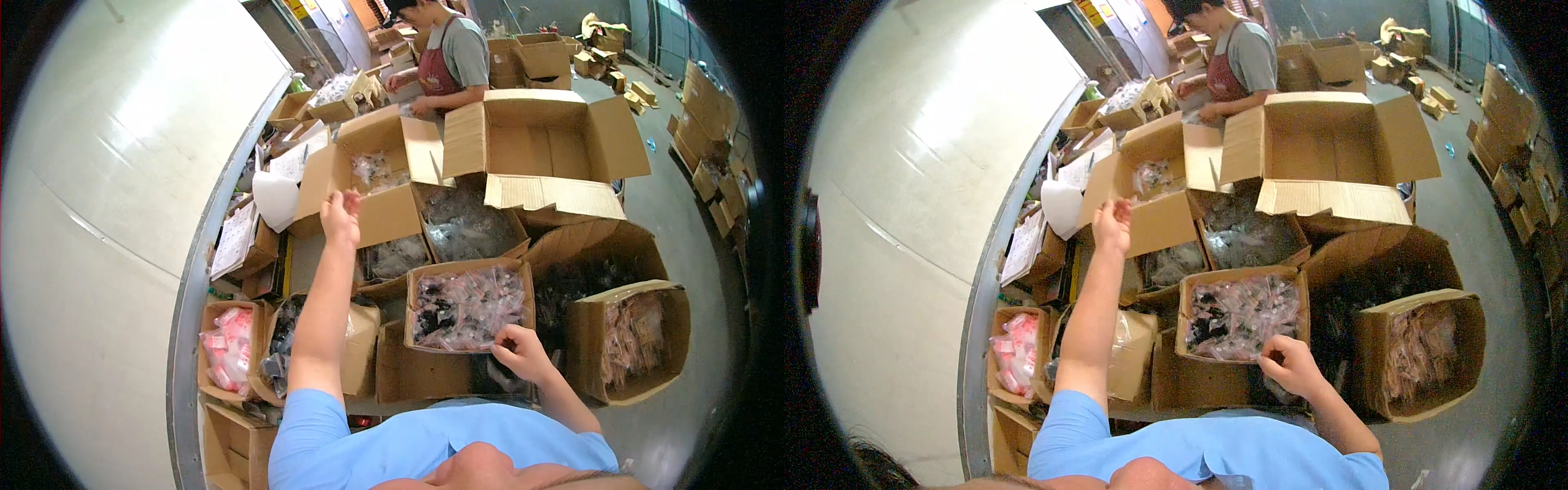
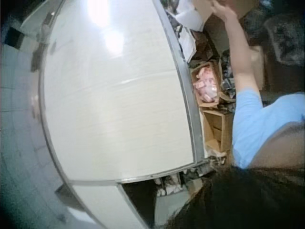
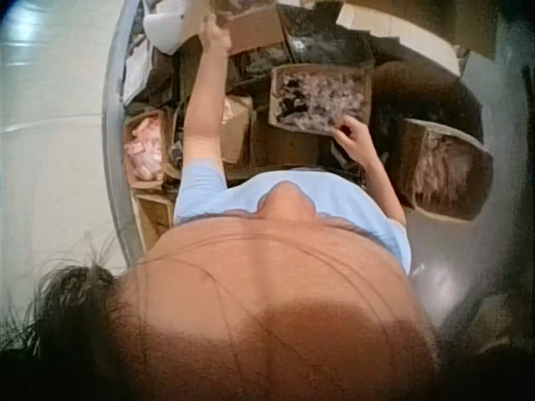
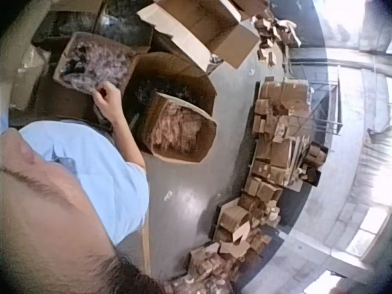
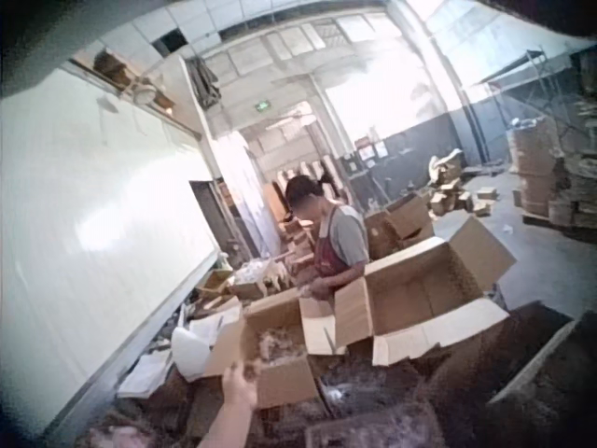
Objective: Sorting small mechanical components from bulk containers into smaller organized boxes.
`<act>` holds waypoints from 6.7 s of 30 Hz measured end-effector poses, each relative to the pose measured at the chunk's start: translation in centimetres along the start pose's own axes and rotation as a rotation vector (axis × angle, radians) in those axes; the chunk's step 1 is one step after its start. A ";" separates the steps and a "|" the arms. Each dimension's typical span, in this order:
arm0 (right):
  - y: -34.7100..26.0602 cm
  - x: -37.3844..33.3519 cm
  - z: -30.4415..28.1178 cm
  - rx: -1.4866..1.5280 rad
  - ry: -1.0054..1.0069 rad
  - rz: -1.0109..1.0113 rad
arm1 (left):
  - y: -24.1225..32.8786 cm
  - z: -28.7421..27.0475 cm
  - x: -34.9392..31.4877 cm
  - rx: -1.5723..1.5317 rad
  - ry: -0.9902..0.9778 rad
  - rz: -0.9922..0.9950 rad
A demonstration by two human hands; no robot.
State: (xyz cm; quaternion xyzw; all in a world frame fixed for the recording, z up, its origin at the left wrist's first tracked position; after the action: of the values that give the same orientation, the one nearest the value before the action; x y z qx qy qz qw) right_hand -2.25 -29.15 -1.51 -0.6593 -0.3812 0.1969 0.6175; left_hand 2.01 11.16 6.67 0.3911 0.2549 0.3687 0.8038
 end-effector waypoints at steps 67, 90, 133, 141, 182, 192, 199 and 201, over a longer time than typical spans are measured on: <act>0.6 6.4 5.3 0.503 0.120 0.203 | -14.4 -5.2 -23.6 -0.180 -0.174 -0.696; 0.4 6.6 5.5 0.621 0.128 0.267 | -16.4 -6.4 -23.1 -0.503 -0.208 -0.845; 10.0 -5.3 4.7 -1.124 -0.468 0.104 | -14.4 -8.4 -30.1 0.088 -0.696 -0.930; 7.9 -4.8 2.9 -0.907 -0.233 0.160 | -15.2 -9.3 -30.4 0.156 -0.692 -1.001; 5.7 -6.3 -0.8 0.853 0.312 0.608 | -17.1 -9.5 -31.3 0.590 -0.795 -0.824; 5.2 -6.2 -0.7 0.751 0.278 0.635 | -16.4 -9.0 -31.5 0.575 -0.797 -0.830; 5.3 -6.1 -0.5 0.512 0.210 0.656 | -16.3 -8.3 -31.5 0.526 -0.834 -0.809; 4.0 -5.8 0.2 0.571 0.130 0.530 | -16.3 -8.1 -31.4 0.540 -0.847 -0.783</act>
State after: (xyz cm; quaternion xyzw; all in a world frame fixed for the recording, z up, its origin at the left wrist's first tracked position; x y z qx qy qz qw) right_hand -5.03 -33.09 -6.63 -0.5478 -0.0878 0.4055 0.7265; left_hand -16.01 -17.04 -7.42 0.5696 0.1228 -0.2164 0.7833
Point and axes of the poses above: each hand's wrist, its own x-axis towards the middle knuckle, its own z-axis out of the palm, y = z × x, the point moved 3 cm from there along x, towards the middle knuckle, and after that the axes turned 11 degrees about -z, right-handed, at the moved point
